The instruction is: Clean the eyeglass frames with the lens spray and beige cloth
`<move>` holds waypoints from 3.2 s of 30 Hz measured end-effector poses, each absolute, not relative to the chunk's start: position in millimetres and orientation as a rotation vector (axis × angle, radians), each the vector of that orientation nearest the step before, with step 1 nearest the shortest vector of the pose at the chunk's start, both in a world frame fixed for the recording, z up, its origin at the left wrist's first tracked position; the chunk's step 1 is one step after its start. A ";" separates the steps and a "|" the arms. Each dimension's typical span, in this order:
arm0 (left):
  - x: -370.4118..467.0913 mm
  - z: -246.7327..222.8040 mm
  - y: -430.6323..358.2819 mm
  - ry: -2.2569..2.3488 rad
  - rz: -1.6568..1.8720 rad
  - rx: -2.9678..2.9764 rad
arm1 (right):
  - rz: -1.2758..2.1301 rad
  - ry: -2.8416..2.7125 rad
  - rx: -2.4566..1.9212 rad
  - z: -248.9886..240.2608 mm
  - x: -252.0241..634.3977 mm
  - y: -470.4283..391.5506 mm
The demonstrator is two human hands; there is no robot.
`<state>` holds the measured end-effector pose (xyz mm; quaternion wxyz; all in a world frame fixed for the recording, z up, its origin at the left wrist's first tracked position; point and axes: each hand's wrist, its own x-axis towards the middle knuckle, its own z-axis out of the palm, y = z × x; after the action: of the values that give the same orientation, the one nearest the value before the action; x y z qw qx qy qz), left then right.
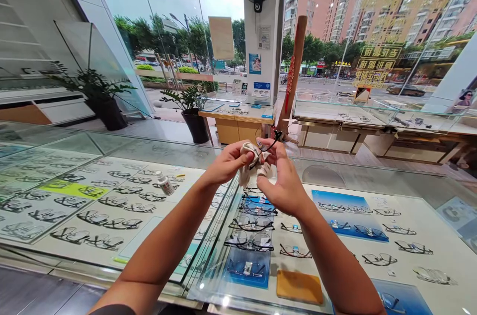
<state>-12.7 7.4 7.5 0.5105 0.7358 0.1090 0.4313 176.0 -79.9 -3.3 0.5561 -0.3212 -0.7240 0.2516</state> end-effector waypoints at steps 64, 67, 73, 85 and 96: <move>-1.5 2.2 0.6 0.338 0.962 1.497 | 0.718 -1.315 -0.744 -0.4 182.8 -69.5; -3.4 3.6 0.9 0.376 1.010 1.534 | 0.724 -1.345 -0.767 1.3 183.0 -70.9; -5.2 3.0 -2.6 0.477 1.174 1.701 | 0.750 -1.343 -0.742 2.9 177.1 -72.5; -20.9 19.2 5.8 0.421 1.356 1.430 | 0.764 -1.220 -0.673 7.6 198.4 -64.9; -46.7 31.7 7.3 0.682 1.360 1.591 | 0.970 -1.259 -0.697 12.9 202.3 -68.5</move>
<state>-46.7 7.3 31.7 0.4533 0.6442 0.2762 0.5506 202.3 -68.5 12.9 0.6465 -0.3066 -0.5534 0.4264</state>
